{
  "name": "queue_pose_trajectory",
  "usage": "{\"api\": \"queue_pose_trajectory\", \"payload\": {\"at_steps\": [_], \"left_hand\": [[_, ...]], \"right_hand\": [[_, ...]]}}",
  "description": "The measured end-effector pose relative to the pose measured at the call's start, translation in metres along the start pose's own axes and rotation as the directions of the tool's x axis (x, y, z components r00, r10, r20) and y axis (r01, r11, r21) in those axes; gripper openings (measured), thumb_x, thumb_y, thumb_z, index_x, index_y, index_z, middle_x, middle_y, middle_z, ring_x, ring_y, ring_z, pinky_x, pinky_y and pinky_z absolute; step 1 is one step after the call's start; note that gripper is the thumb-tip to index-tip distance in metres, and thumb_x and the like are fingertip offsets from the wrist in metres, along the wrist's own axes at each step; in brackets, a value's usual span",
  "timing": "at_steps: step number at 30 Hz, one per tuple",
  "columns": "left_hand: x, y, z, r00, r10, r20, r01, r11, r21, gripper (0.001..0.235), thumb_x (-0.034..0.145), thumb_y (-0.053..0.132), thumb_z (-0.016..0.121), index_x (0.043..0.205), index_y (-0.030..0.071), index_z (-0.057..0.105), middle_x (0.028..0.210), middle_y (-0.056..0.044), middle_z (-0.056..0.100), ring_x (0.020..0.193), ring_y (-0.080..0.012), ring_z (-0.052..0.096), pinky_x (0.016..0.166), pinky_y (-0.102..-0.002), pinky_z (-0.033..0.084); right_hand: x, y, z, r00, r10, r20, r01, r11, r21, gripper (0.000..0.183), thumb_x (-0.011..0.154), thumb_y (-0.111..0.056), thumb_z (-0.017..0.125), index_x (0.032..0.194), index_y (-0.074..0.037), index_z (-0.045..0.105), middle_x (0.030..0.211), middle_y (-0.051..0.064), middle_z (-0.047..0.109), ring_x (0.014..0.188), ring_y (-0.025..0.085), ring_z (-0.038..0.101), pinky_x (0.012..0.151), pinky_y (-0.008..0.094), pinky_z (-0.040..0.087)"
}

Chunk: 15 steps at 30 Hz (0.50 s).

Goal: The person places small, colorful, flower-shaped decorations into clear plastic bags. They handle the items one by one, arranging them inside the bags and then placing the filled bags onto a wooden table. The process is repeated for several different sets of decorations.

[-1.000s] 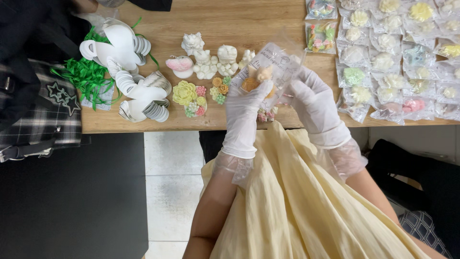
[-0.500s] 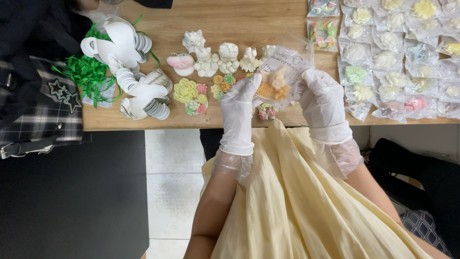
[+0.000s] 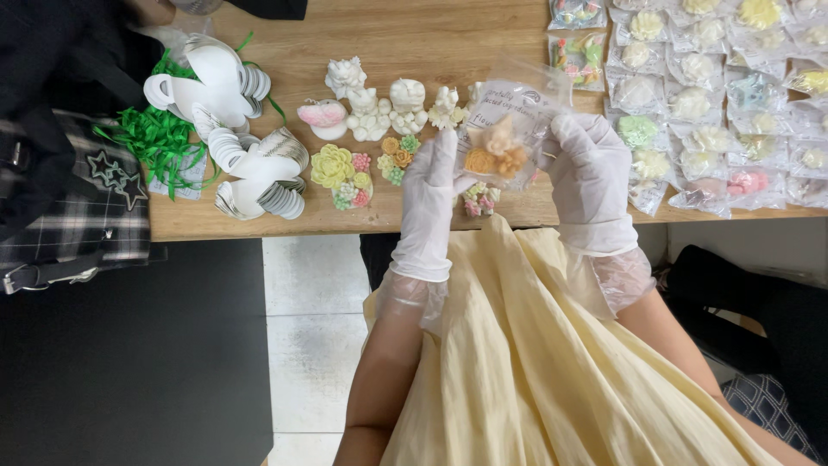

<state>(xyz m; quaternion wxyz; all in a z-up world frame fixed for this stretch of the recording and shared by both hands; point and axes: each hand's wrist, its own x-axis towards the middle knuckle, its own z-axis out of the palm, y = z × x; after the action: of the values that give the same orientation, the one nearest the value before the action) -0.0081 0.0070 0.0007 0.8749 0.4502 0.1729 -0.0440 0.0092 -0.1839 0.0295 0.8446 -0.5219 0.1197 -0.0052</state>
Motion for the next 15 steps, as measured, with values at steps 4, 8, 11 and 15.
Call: {"api": "queue_pose_trajectory", "payload": {"at_steps": [4,8,11,15], "left_hand": [[0.018,0.013,-0.005,0.973,0.111,0.202,-0.148,0.973,0.178,0.073,0.095,0.045,0.069,0.152,0.009,0.040,0.152,-0.011,0.049,0.143,-0.0217,0.047,0.113,-0.038,0.045],[0.043,0.024,-0.002,0.953,0.146,0.264,-0.213,0.946,0.245,0.074,0.098,0.046,0.071,0.156,0.008,0.044,0.154,-0.015,0.054,0.143,-0.0205,0.051,0.121,-0.031,0.039],[0.046,0.034,-0.004,0.926,-0.008,0.377,-0.126,0.936,0.327,0.064,0.094,0.041,0.074,0.145,0.007,0.057,0.136,-0.014,0.066,0.124,-0.0166,0.061,0.110,-0.031,0.048],[0.037,0.032,0.007,0.945,-0.065,0.321,-0.019,0.968,0.251,0.037,0.095,0.029,0.077,0.117,0.000,0.071,0.109,-0.006,0.076,0.101,-0.0129,0.069,0.095,-0.030,0.054]], "right_hand": [[0.001,-0.001,-0.005,0.998,-0.009,0.064,0.008,1.000,0.016,0.014,0.101,-0.012,0.073,0.104,-0.001,0.066,0.091,0.007,0.069,0.078,0.015,0.065,0.073,0.028,0.055],[-0.001,-0.006,-0.009,0.993,0.032,0.116,-0.020,0.995,-0.097,0.013,0.100,-0.013,0.073,0.104,-0.001,0.067,0.095,0.007,0.071,0.082,0.013,0.064,0.077,0.026,0.054],[0.001,-0.011,-0.012,0.991,0.067,0.117,-0.050,0.988,-0.144,0.012,0.100,-0.012,0.073,0.102,-0.002,0.066,0.094,0.005,0.071,0.082,0.012,0.065,0.078,0.026,0.055],[0.005,-0.014,-0.016,0.996,0.056,0.075,-0.043,0.984,-0.172,0.010,0.100,-0.010,0.073,0.100,-0.002,0.066,0.092,0.005,0.070,0.080,0.012,0.064,0.076,0.026,0.054]]}}
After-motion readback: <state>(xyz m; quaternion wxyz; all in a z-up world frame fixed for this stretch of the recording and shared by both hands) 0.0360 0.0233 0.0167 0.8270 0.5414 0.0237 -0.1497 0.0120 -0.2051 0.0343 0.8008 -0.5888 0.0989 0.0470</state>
